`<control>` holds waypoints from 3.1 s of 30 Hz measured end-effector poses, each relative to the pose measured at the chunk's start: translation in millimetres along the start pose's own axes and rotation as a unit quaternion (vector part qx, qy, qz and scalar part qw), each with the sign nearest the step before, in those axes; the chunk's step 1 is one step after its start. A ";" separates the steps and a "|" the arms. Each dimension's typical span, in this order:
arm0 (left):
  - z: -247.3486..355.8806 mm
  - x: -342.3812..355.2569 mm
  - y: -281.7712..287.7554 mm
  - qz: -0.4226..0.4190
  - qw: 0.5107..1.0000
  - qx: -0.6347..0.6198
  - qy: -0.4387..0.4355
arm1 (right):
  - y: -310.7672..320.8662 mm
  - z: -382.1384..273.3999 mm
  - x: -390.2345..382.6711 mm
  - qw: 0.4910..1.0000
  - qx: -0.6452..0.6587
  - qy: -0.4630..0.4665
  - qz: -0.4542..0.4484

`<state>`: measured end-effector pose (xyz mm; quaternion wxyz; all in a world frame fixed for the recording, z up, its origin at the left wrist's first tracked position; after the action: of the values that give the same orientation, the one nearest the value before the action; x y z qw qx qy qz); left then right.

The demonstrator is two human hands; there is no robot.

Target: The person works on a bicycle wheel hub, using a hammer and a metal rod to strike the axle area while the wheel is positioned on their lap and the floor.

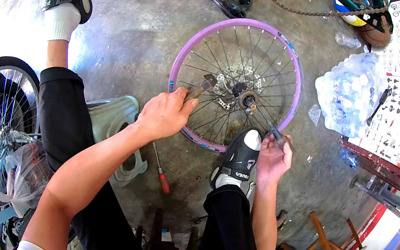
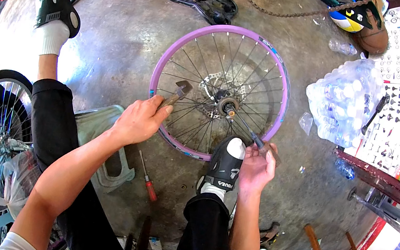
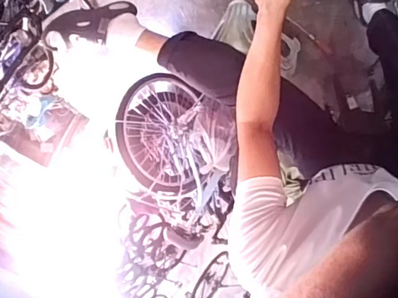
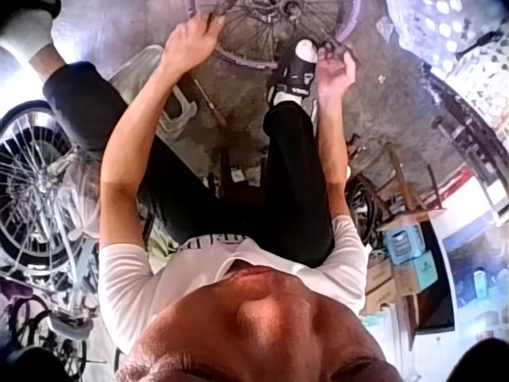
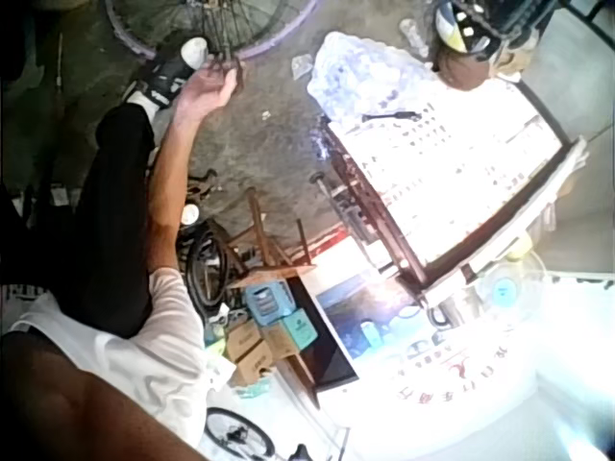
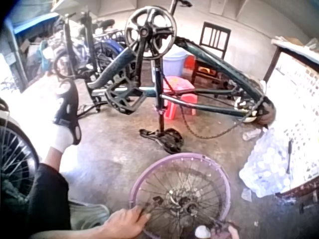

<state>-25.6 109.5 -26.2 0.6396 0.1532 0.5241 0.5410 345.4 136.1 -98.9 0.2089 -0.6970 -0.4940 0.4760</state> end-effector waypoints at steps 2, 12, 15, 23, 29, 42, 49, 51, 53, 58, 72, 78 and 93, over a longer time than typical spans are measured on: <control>-1.0 -1.8 1.3 0.005 1.000 0.000 0.007 | 5.1 -1.1 -3.7 0.999 -0.013 0.018 0.033; -5.0 3.2 -10.0 0.047 0.997 0.024 -0.058 | 20.4 -8.8 17.0 0.955 -0.292 0.008 0.055; -0.5 2.7 -5.2 0.002 1.000 0.005 0.001 | 34.9 -10.5 30.4 0.938 -0.341 -0.022 0.066; -3.7 1.3 -6.0 0.011 1.000 0.015 -0.003 | 38.7 -5.9 35.7 0.916 -0.391 -0.038 0.081; -1.4 1.9 -7.3 0.028 0.999 0.016 -0.026 | 22.9 -17.2 33.8 0.800 -0.585 0.133 -0.033; 1.7 -0.7 -1.6 0.033 0.999 0.006 -0.011 | -11.6 -25.3 -7.8 0.569 -0.787 0.213 -0.106; 1.3 0.1 -1.6 0.069 0.997 -0.007 -0.031 | -23.9 -44.1 13.7 0.637 -0.760 0.123 -0.050; 1.8 -1.0 -0.7 0.080 0.996 0.003 -0.031 | -19.4 -45.0 24.4 0.646 -0.757 0.077 -0.060; 5.2 1.2 -2.7 0.081 0.996 -0.004 -0.039 | 8.8 -45.6 40.6 0.691 -0.720 0.027 -0.060; 0.1 1.2 -4.9 0.079 0.997 -0.002 -0.024 | 28.3 -20.7 42.0 0.792 -0.593 -0.143 -0.024; 2.5 1.8 -5.5 0.030 1.000 0.000 0.010 | 55.2 1.9 41.0 0.835 -0.494 -0.235 -0.057; 5.7 2.6 -5.1 0.081 0.996 0.005 -0.033 | 51.9 -10.8 51.6 0.799 -0.588 -0.063 -0.104; 7.3 2.2 -4.1 0.111 0.993 0.002 -0.052 | 7.4 -6.4 33.4 0.750 -0.658 0.029 -0.061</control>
<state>-17.6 112.7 -27.4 0.6018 0.2393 0.4711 0.5988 356.6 163.8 -116.9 -0.2582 -0.6438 -0.7203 -0.0006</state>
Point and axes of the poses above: each hand's wrist, its own x-axis towards the middle knuckle, its own y-axis out of the back of the hand, z = x × y, the point moved 10 cm from there along x, towards the middle knuckle, and after that the axes turned 12 degrees about x, right-handed, at the moved point
